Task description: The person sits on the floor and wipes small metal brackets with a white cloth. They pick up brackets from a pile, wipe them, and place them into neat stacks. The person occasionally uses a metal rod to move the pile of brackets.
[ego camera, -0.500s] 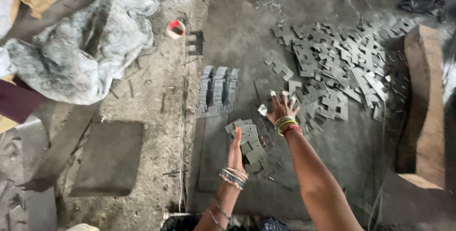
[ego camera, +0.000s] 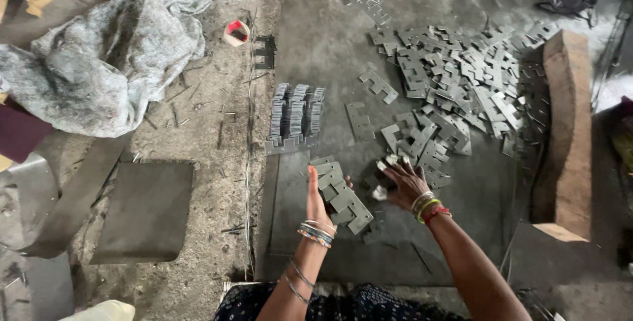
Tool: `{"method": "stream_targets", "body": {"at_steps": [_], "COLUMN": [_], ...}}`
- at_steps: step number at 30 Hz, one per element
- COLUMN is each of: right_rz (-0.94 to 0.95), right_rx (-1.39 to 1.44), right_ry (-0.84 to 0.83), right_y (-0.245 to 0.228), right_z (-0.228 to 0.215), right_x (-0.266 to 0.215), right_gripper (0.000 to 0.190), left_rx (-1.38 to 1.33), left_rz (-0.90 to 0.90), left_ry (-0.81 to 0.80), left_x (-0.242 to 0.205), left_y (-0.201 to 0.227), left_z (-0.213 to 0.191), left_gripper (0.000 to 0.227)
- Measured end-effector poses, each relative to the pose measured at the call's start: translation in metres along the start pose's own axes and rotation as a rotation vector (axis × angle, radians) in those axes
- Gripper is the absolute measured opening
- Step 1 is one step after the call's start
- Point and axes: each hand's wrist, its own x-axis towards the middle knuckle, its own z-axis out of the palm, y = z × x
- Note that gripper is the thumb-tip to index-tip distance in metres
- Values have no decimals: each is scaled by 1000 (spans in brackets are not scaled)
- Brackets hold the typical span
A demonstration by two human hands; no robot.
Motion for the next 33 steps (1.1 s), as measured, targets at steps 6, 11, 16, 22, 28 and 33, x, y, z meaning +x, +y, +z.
{"method": "stream_targets", "body": {"at_steps": [6, 11, 16, 22, 28, 33], "right_rz": [75, -359, -197, 135, 408, 336], "right_rx": [239, -205, -65, 711, 249, 328], "right_ry": [49, 170, 219, 180, 7, 174], "right_y": [39, -12, -48, -40, -106, -117], "right_z": [14, 50, 14, -35, -16, 24], "right_x": [-44, -70, -66, -60, -90, -117], "right_gripper": [72, 69, 46, 28, 42, 46], "left_rx": [-38, -88, 107, 527, 304, 365], "left_rz": [43, -63, -71, 311, -157, -171], "left_ry": [27, -74, -94, -177, -292, -209], "left_x": [-5, 2, 21, 53, 21, -2], "left_y": [11, 12, -2, -16, -8, 3], "left_z": [4, -2, -36, -60, -43, -25], "left_gripper": [91, 98, 91, 87, 84, 87]}}
